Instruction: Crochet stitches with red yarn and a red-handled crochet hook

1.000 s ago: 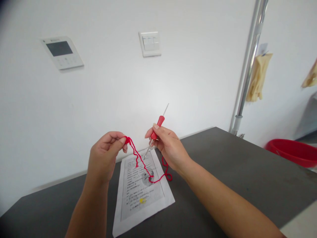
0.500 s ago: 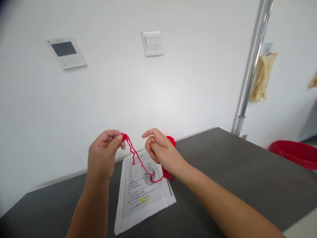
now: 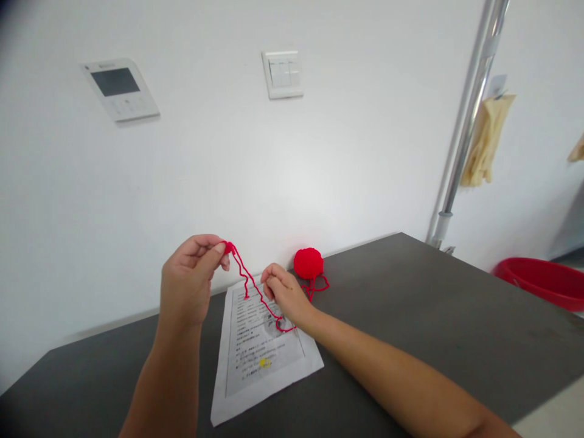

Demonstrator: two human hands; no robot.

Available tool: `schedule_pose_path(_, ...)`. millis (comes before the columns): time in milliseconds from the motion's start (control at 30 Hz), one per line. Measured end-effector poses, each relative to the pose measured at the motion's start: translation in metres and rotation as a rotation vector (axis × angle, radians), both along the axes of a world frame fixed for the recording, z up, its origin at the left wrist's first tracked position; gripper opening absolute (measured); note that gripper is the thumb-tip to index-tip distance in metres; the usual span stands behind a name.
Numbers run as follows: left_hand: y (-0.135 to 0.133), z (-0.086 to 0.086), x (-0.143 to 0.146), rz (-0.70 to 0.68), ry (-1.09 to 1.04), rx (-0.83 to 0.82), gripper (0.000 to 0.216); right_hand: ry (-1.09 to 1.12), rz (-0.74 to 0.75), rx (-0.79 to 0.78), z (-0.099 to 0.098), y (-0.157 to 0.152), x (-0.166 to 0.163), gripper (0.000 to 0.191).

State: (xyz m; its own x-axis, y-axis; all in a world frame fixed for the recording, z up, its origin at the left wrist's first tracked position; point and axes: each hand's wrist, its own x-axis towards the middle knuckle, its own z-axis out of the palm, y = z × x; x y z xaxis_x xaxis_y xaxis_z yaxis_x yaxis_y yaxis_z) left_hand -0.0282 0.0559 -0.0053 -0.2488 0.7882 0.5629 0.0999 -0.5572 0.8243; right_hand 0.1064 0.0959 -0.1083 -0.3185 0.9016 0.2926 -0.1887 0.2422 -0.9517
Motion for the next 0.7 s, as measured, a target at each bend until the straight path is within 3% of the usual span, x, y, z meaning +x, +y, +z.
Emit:
schedule_pose_path(133,0.001,0.0,-0.003,0.023,-0.023,0.016,0.007,-0.144,0.042,-0.004,-0.035,0.007,-0.009,0.011)
schedule_pose_path(267,0.002,0.001,-0.008,0.04,-0.048,0.037,0.007,-0.24,0.028,0.033,-0.044,0.01,-0.008,0.023)
schedule_pose_path(433,0.002,0.002,-0.008,0.07,-0.021,0.056,0.007,-0.282,0.054,0.053,-0.013,0.016,0.007,0.042)
schedule_pose_path(533,0.001,0.002,-0.006,0.088,-0.007,0.06,0.005,-0.279,0.113,0.063,0.01,0.012,0.017,0.034)
schedule_pose_path(700,0.001,0.003,-0.004,0.078,-0.007,0.054,0.004,-0.155,0.056,0.09,0.038,-0.004,0.024,0.009)
